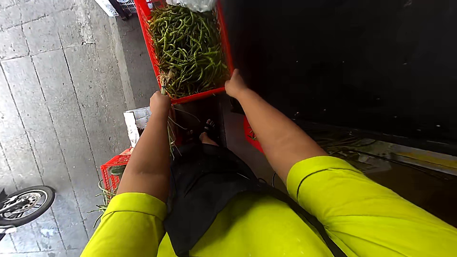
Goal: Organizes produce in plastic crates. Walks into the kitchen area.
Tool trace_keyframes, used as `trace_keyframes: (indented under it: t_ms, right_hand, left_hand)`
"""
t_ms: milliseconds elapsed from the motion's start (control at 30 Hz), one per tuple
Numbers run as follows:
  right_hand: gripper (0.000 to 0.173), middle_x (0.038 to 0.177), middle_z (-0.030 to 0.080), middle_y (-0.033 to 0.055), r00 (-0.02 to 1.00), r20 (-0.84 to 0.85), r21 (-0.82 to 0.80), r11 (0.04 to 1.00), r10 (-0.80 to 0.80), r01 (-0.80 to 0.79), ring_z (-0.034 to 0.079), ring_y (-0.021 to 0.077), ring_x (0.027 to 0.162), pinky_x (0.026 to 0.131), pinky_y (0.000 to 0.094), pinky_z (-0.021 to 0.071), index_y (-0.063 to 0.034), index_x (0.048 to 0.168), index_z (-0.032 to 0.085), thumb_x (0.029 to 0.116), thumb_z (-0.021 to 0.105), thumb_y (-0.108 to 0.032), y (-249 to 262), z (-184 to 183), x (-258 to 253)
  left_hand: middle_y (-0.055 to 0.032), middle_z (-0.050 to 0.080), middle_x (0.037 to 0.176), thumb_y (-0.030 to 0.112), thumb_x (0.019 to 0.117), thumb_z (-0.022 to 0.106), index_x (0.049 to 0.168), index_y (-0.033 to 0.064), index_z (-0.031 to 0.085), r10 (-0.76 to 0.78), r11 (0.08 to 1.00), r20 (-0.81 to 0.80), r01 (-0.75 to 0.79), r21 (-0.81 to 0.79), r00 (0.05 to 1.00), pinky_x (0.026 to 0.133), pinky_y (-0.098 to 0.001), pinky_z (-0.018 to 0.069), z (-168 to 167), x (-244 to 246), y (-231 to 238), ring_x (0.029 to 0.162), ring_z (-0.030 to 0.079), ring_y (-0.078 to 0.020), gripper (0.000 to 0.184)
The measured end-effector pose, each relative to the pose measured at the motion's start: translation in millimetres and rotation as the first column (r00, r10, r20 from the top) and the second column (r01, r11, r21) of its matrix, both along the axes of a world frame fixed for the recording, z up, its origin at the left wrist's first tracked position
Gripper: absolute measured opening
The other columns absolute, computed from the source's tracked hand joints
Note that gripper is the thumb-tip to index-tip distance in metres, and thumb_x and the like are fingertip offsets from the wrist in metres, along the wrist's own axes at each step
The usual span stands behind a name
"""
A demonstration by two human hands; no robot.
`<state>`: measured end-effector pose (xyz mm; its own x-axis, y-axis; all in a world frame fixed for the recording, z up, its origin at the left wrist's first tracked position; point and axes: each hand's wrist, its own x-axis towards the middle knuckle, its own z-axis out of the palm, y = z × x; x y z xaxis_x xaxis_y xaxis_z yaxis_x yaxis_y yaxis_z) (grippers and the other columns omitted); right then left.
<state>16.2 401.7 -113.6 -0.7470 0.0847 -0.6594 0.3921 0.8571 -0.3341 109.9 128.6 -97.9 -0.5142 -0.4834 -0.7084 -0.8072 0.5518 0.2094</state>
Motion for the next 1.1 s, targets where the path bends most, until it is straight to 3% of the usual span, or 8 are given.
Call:
trace_keyframes:
  t_ms: [133,267,467,733,933,1100]
  right_hand:
    - [0.065,0.127,0.063,0.0286,0.987,0.062,-0.014,0.989,-0.148,0.149,0.073,0.0388,0.101,0.089,0.0561,0.0593,-0.0028,0.159,0.016,0.1047,0.05,-0.017,11,-7,62]
    - [0.062,0.128,0.063,0.0296,0.971,0.095,0.016,0.976,-0.219,0.218,0.073,0.0392,0.102,0.09,0.0558,0.0593,-0.0012,0.157,0.017,0.1062,0.048,-0.018,30,-7,111]
    - [0.068,0.129,0.062,0.0302,0.985,0.124,0.067,0.991,-0.12,0.112,0.072,0.0401,0.105,0.093,0.056,0.0583,-0.0008,0.161,0.01,0.1067,0.047,-0.016,70,-3,120]
    - [0.063,0.127,0.065,0.0284,0.99,0.131,0.056,0.997,0.054,-0.062,0.071,0.0409,0.109,0.093,0.0582,0.0565,-0.0032,0.159,0.017,0.105,0.048,-0.015,91,-2,126]
    - [0.06,0.121,0.066,0.0289,0.989,0.136,0.007,0.998,0.056,-0.057,0.072,0.0414,0.104,0.09,0.0589,0.0576,-0.0011,0.155,0.021,0.1047,0.049,-0.016,95,1,184]
    - [0.052,0.118,0.066,0.0276,0.973,0.227,0.0,0.999,0.047,-0.049,0.073,0.0385,0.101,0.088,0.056,0.0588,-0.0019,0.151,0.024,0.1079,0.045,-0.022,116,-3,244]
  left_hand:
    - [-0.0266,0.068,0.114,0.029,0.0999,0.054,0.109,-0.0003,0.067,-0.14,0.99,0.063,0.14,0.002,0.988,0.085,-0.068,0.0517,5,13,-2,0.111,0.066,-0.0446,0.033]
    - [-0.0267,0.068,0.113,0.026,0.0976,0.057,0.106,0.0006,0.068,-0.191,0.981,0.091,0.188,0.038,0.977,0.083,-0.0682,0.0518,13,36,17,0.109,0.067,-0.0443,0.029]
    - [-0.0271,0.067,0.116,0.027,0.0972,0.059,0.113,-0.0006,0.067,-0.109,0.991,0.108,0.099,0.094,0.988,0.086,-0.0674,0.0521,15,95,63,0.111,0.066,-0.0443,0.032]
    - [-0.0262,0.068,0.113,0.029,0.0976,0.057,0.109,-0.0004,0.067,0.008,0.996,0.118,-0.018,0.084,0.993,0.086,-0.0666,0.0524,-1,159,96,0.109,0.067,-0.043,0.033]
    - [-0.0271,0.068,0.111,0.028,0.0974,0.057,0.106,-0.0018,0.067,-0.032,0.999,0.139,0.029,0.018,0.99,0.085,-0.0676,0.0521,4,191,91,0.108,0.066,-0.0446,0.033]
    - [-0.0258,0.069,0.112,0.034,0.1017,0.055,0.109,0.0011,0.067,-0.079,0.996,0.216,0.083,-0.012,0.973,0.084,-0.0677,0.0522,2,225,99,0.109,0.067,-0.0441,0.036]
